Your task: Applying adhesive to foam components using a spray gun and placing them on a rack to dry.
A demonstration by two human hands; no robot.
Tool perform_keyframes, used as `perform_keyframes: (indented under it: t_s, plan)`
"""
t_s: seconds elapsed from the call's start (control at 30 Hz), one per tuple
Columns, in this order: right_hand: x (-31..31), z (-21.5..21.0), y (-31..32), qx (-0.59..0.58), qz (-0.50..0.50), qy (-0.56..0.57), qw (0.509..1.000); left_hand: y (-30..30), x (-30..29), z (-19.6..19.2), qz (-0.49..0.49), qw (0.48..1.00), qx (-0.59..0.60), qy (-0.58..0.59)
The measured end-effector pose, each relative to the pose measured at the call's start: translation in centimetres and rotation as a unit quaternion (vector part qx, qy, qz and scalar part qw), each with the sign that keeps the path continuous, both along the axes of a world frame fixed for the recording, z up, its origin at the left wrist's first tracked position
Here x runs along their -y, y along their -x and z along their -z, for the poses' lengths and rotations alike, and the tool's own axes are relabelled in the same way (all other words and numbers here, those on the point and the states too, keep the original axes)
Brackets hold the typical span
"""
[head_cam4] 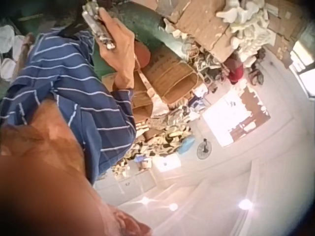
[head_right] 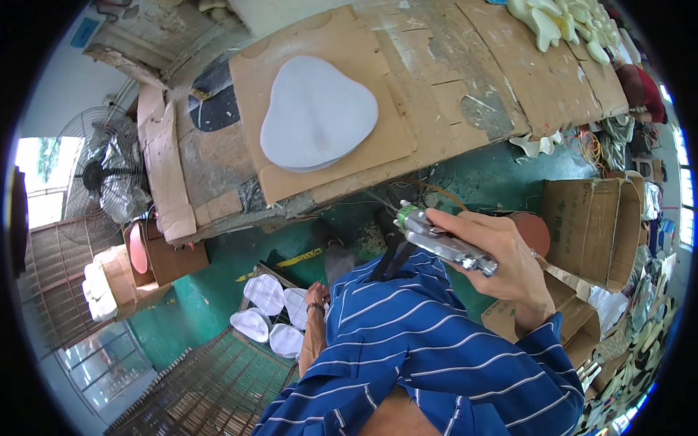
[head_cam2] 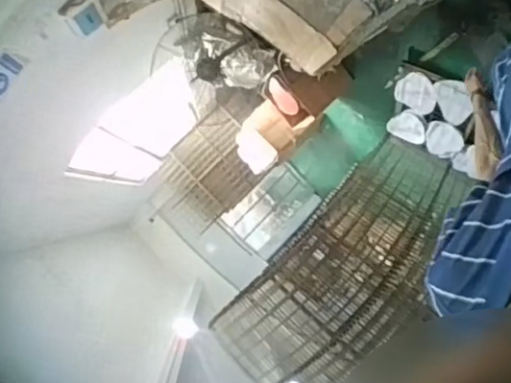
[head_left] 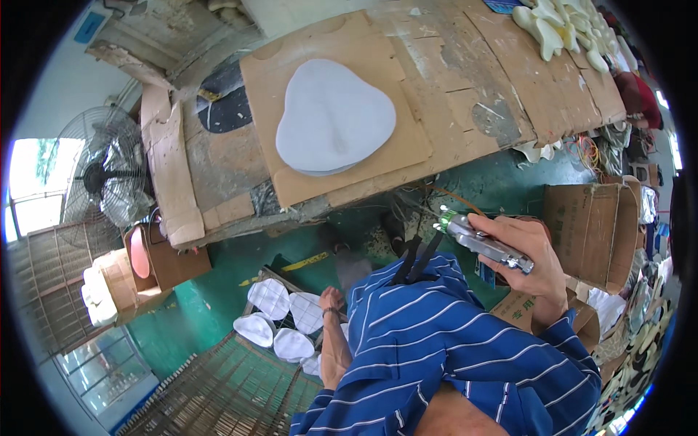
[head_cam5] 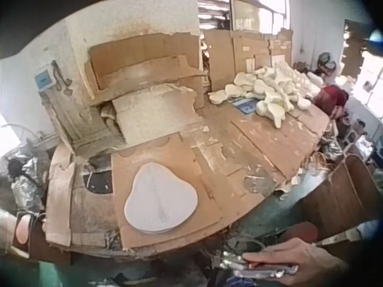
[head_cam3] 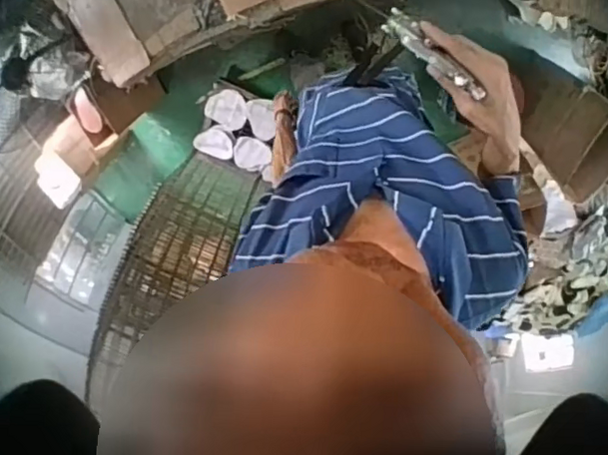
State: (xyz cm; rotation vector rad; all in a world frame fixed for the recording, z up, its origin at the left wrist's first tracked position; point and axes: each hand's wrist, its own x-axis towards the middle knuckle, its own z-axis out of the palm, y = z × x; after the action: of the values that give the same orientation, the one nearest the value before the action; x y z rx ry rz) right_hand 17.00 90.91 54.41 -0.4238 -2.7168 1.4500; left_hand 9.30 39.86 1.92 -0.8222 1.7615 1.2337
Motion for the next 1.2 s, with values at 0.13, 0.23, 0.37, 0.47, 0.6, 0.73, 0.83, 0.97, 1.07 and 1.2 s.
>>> perform_keyframes:
  t_s: [0.13, 0.23, 0.37, 0.47, 0.6, 0.73, 0.83, 0.97, 1.07, 1.2]
  plan:
    - [0.7, 0.8, 3.4, -0.040, -0.036, 0.008, 0.999, 5.4, -4.0, -1.7, -0.002, 0.991, -0.129, 0.021]
    - [0.5, 1.0, 5.5, -0.059, -0.025, -0.026, 0.998, 9.8, -10.4, -5.4, 0.038, 0.938, -0.345, 0.008]
    - [0.2, 1.1, 7.5, -0.080, 0.011, -0.051, 0.995, 18.0, -21.2, -13.0, 0.275, 0.766, -0.574, 0.090]
    - [0.0, 1.3, 8.2, -0.100, 0.046, -0.067, 0.992, 24.4, -29.3, -16.9, 0.366, 0.677, -0.637, 0.052]
    - [-0.1, 1.2, 7.9, -0.115, 0.105, -0.091, 0.984, 30.1, -35.8, -18.0, 0.522, 0.602, -0.587, 0.145]
    - [0.0, 0.7, 6.7, -0.085, 0.140, -0.092, 0.982, 29.8, -36.7, -16.5, 0.543, 0.614, -0.547, 0.171]
    - [0.1, 0.4, 6.1, -0.065, 0.132, -0.082, 0.986, 28.8, -36.7, -15.8, 0.539, 0.620, -0.535, 0.196]
    - [0.5, 0.3, 5.7, -0.081, 0.130, -0.080, 0.985, 29.2, -37.5, -16.4, 0.530, 0.627, -0.532, 0.206]
    - [0.9, 0.2, 5.4, -0.108, 0.139, -0.080, 0.981, 30.2, -37.0, -17.8, 0.513, 0.650, -0.534, 0.170]
    - [1.3, -0.4, 4.3, -0.101, 0.139, -0.095, 0.981, 28.4, -32.4, -19.6, 0.395, 0.681, -0.611, 0.083]
